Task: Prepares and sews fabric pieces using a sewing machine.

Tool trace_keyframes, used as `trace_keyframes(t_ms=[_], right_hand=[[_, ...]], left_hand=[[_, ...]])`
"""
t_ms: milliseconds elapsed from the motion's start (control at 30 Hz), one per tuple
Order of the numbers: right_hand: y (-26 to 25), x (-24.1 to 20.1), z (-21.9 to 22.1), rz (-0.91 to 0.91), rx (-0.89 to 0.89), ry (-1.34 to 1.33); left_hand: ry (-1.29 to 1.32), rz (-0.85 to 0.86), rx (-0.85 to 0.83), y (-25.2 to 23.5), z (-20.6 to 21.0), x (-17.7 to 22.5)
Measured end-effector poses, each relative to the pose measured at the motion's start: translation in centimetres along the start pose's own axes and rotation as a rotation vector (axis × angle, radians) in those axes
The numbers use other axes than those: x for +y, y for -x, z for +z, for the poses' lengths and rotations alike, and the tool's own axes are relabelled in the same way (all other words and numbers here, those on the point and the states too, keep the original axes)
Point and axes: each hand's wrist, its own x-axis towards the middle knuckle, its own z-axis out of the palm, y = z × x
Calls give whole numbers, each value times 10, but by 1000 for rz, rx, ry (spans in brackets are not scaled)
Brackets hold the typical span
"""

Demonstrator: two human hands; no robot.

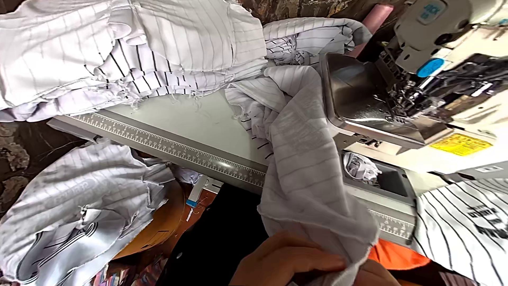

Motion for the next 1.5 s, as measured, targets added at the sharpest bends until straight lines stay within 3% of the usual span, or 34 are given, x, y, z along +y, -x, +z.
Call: trace_keyframes(t_ms=[100, 267, 433, 567, 733, 900, 1033, 1133, 1267, 1400, 1500], right_hand=[[6, -1, -9, 15, 37, 4], [17, 0, -11, 56, 125, -144], [26, 1, -12, 44, 87, -270], [37, 2, -11, -22, 140, -62], [43, -5, -11, -65, 257, 79], [34, 9, -18, 3, 305, -191], [19, 9, -19, 70, 317, -387], [3, 7, -23, -41, 347, -269], [-9, 0, -36, -181, 322, -39], [-6, 0, -41, -110, 220, 118], [-3, 8, -38, -40, 245, 251]], left_hand=[[-36, 60, -46, 9, 2, -4], [-347, 218, 23, 15, 10, -7], [-235, 87, -50, 9, 5, -1], [-195, 81, -118, 4, 7, 3], [-288, 216, -156, -2, 10, -2], [-312, 138, -52, -5, 14, 0], [-382, 222, -40, -30, 11, -2], [-467, 243, -226, -47, 1, 12], [-776, 264, -448, -62, -5, 24], [-687, 276, -259, -66, -3, 25], [-464, 155, -159, -61, 10, 18]])
